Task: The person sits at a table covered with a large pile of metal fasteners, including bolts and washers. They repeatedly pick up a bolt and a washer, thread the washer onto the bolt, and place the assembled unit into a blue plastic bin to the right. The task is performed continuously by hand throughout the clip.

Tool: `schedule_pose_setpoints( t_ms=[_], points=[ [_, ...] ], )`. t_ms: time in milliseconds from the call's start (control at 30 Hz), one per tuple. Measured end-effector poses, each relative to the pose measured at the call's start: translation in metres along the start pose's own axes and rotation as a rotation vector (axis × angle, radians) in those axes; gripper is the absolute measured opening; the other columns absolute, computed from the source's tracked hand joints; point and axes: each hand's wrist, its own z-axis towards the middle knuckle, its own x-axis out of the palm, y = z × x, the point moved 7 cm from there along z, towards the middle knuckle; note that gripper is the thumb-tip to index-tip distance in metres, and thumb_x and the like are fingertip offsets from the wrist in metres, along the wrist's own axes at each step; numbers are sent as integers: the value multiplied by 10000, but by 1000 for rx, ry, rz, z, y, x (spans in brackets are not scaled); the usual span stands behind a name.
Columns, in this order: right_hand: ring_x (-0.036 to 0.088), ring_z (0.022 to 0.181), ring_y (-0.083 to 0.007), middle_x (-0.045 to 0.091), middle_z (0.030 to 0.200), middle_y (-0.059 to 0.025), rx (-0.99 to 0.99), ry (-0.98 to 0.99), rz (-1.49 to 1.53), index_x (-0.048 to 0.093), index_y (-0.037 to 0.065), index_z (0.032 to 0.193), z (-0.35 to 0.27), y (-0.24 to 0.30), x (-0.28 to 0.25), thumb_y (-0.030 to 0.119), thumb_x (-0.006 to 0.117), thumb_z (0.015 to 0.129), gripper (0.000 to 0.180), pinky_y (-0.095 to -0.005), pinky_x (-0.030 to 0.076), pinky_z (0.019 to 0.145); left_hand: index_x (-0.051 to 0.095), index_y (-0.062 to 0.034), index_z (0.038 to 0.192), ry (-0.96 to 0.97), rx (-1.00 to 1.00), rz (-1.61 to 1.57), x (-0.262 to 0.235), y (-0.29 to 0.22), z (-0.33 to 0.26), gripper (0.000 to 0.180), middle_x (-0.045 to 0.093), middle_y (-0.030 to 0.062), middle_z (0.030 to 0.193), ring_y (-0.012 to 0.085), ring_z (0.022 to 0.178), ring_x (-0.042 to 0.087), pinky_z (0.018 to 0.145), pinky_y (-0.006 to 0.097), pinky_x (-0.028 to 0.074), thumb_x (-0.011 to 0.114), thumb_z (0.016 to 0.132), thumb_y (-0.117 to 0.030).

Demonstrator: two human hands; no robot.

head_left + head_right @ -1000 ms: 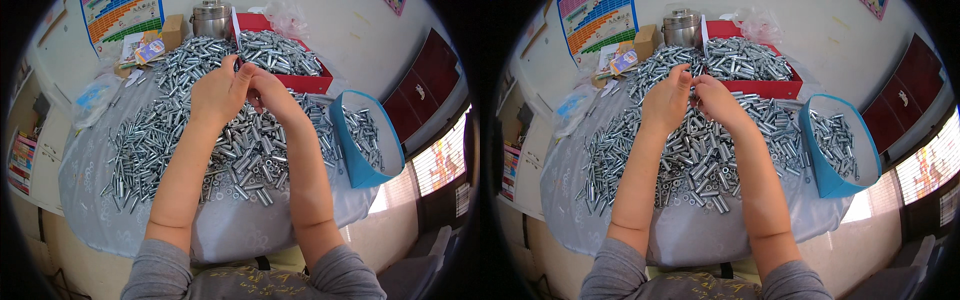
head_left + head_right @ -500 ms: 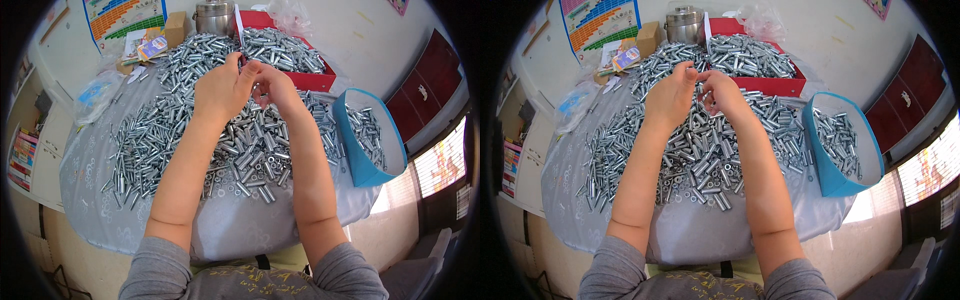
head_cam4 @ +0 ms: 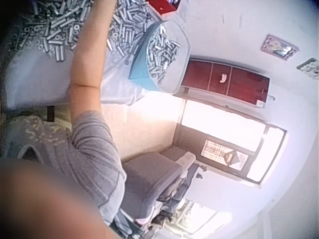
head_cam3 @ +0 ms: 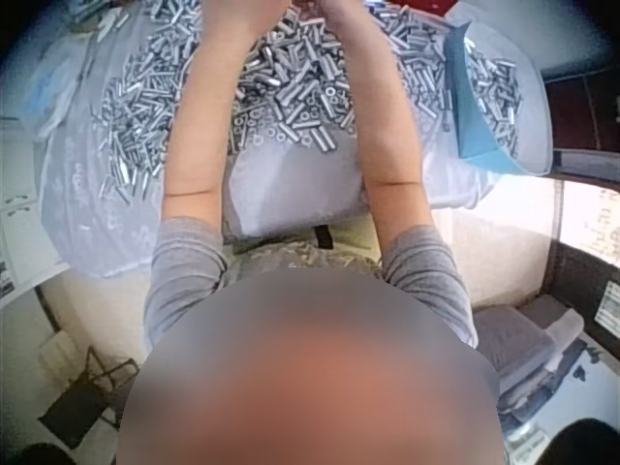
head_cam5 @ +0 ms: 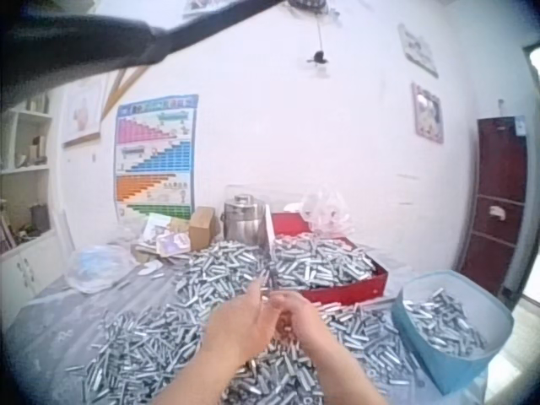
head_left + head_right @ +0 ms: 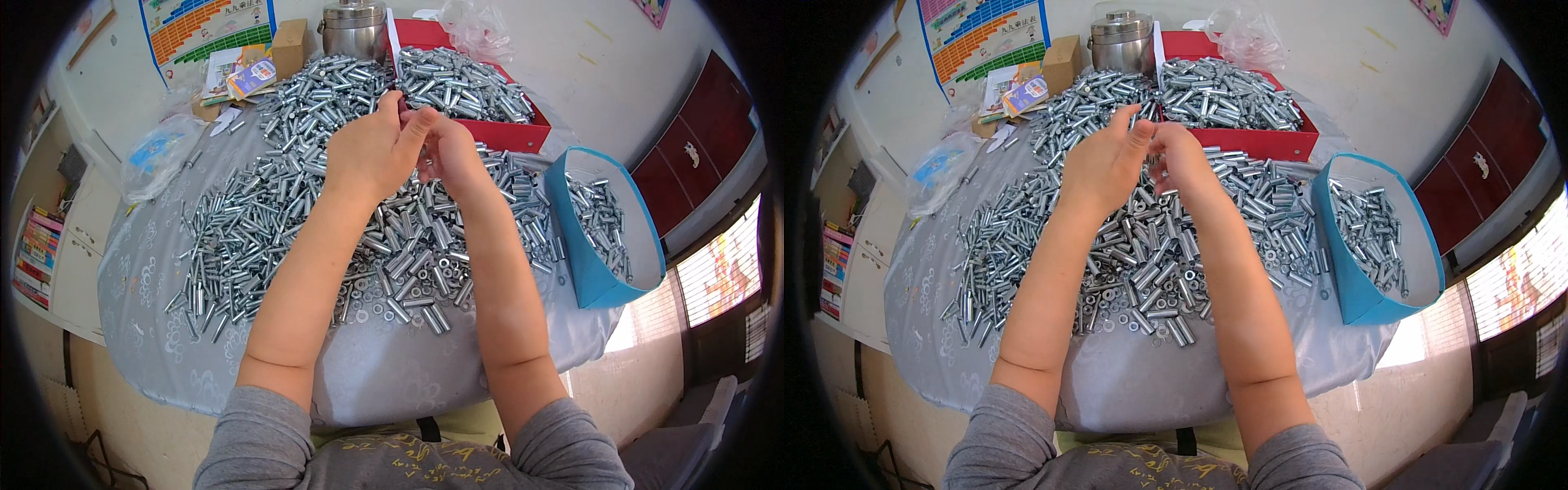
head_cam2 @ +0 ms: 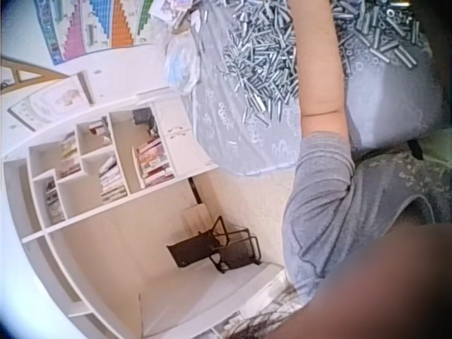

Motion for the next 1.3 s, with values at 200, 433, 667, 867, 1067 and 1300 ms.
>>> schedule_pose_setpoints(
  t_ms=[200,433,667,867,1067,1300],
  points=[
    [380,427,-95,464,608,-19,69,99,-34,507,47,828,-5,-1,8,252,381,840,241,-238,355,370,448,-19,1205,26,-37,-10,2,5,1,847,629,159,733,337,782,610,660,403,450,95,819,-687],
    [376,440,-80,435,574,3,118,114,-8,512,67,849,1,-8,2,263,397,828,228,-230,332,374,454,-19,1199,9,-11,0,3,6,1,819,629,168,752,340,782,609,664,401,451,110,834,-667],
    [333,394,-85,409,524,13,154,75,53,509,81,820,-1,-13,3,287,417,812,227,-216,312,374,462,-24,1193,33,-23,29,5,8,2,798,628,163,761,334,792,607,673,397,451,110,846,-649],
    [346,414,-91,426,552,-8,164,83,101,507,55,778,-1,-14,4,289,392,827,265,-233,310,381,455,-28,1203,42,-8,28,8,6,1,800,629,155,767,332,813,602,683,399,447,113,843,-655],
    [345,444,-93,444,602,-16,139,69,145,506,65,775,2,-16,4,285,385,846,261,-233,292,392,462,-28,1196,94,-53,5,12,13,2,780,629,167,801,337,817,600,690,403,447,131,850,-643],
    [365,458,-81,427,599,1,123,12,70,502,61,775,5,-20,-3,242,402,848,219,-229,289,388,468,-28,1190,65,-19,25,12,11,1,771,630,172,835,332,822,602,698,397,450,146,851,-641]
  ],
)
